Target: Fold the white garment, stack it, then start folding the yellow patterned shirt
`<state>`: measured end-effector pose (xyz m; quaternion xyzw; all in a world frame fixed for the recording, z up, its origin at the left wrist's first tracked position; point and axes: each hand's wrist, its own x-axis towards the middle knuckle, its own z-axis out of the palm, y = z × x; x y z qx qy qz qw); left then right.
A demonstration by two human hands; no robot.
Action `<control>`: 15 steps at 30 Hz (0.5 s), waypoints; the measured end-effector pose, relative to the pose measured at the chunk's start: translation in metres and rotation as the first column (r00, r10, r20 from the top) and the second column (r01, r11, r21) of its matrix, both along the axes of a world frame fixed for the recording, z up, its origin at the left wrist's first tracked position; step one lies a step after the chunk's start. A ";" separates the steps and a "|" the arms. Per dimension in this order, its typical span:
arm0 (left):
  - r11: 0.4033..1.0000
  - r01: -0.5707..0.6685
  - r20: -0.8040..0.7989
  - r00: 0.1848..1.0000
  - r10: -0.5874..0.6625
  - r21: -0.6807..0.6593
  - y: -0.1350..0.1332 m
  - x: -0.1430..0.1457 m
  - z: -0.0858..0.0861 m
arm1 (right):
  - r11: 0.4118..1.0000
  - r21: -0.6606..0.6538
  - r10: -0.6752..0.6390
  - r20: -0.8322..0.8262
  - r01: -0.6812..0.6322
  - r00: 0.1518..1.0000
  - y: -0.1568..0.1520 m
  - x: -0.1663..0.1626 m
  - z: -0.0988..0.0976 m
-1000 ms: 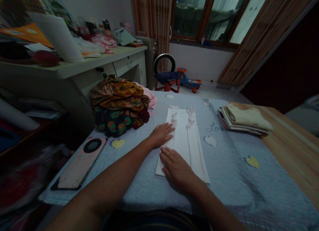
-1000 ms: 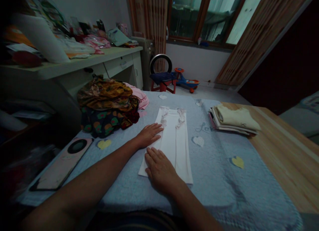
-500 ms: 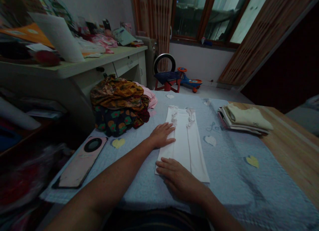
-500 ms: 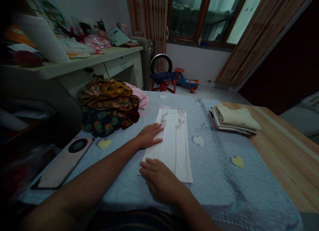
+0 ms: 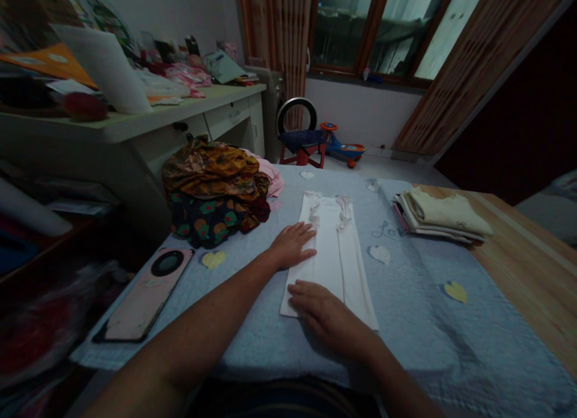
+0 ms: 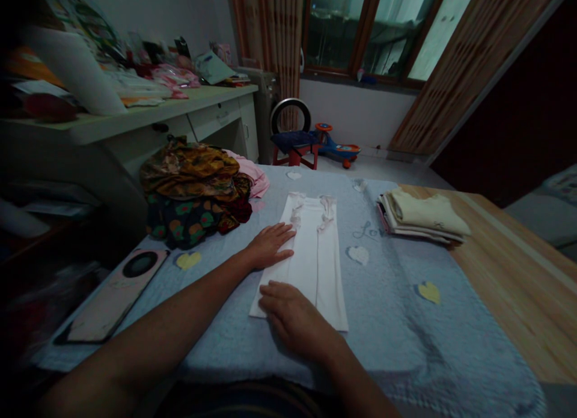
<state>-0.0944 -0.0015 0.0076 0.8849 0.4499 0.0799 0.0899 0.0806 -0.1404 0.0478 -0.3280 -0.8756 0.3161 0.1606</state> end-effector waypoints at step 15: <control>0.998 0.019 0.027 0.999 -0.021 0.052 0.000 0.000 -0.004 | 0.991 -0.081 0.099 -0.079 -0.105 0.992 0.000 0.009 0.007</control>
